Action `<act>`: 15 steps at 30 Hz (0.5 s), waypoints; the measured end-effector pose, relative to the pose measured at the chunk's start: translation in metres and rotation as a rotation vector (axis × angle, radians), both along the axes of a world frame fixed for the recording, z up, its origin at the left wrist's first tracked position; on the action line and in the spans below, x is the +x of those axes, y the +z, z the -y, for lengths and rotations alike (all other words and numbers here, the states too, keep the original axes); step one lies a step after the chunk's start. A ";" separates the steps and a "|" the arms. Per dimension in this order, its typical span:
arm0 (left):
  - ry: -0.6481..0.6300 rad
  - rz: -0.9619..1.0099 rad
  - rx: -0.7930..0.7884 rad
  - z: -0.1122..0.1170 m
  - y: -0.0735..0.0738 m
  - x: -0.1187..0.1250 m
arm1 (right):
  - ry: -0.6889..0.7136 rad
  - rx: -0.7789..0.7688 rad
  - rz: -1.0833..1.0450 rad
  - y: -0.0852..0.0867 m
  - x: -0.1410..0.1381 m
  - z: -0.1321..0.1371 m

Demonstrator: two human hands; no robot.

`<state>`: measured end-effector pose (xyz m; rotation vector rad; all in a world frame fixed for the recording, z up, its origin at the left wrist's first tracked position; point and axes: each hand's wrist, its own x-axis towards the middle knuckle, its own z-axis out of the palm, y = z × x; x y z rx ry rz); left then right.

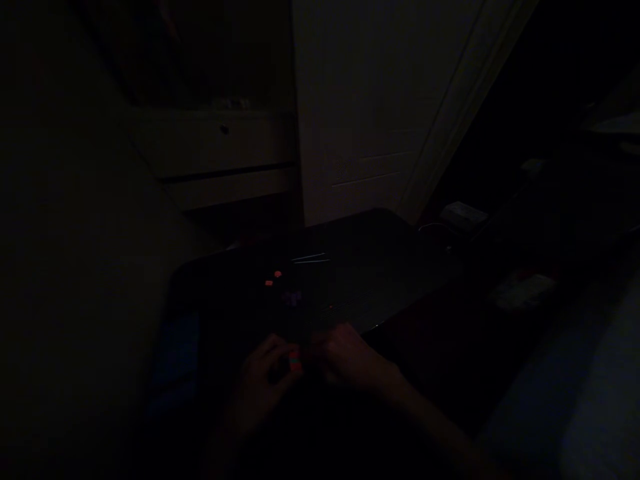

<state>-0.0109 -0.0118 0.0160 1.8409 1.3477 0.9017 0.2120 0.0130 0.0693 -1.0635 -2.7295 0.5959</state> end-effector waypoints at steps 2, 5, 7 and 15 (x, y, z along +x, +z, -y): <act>-0.005 0.000 -0.002 0.000 0.000 0.000 | 0.031 -0.003 -0.004 0.000 0.001 -0.001; -0.019 0.002 0.009 -0.001 0.000 -0.001 | 0.066 -0.007 -0.028 -0.003 0.004 -0.002; -0.031 0.002 0.011 -0.001 0.000 -0.001 | 0.066 -0.014 -0.078 -0.006 0.005 -0.002; -0.006 -0.030 0.013 0.001 0.005 0.002 | -0.049 0.022 -0.053 -0.012 0.003 -0.003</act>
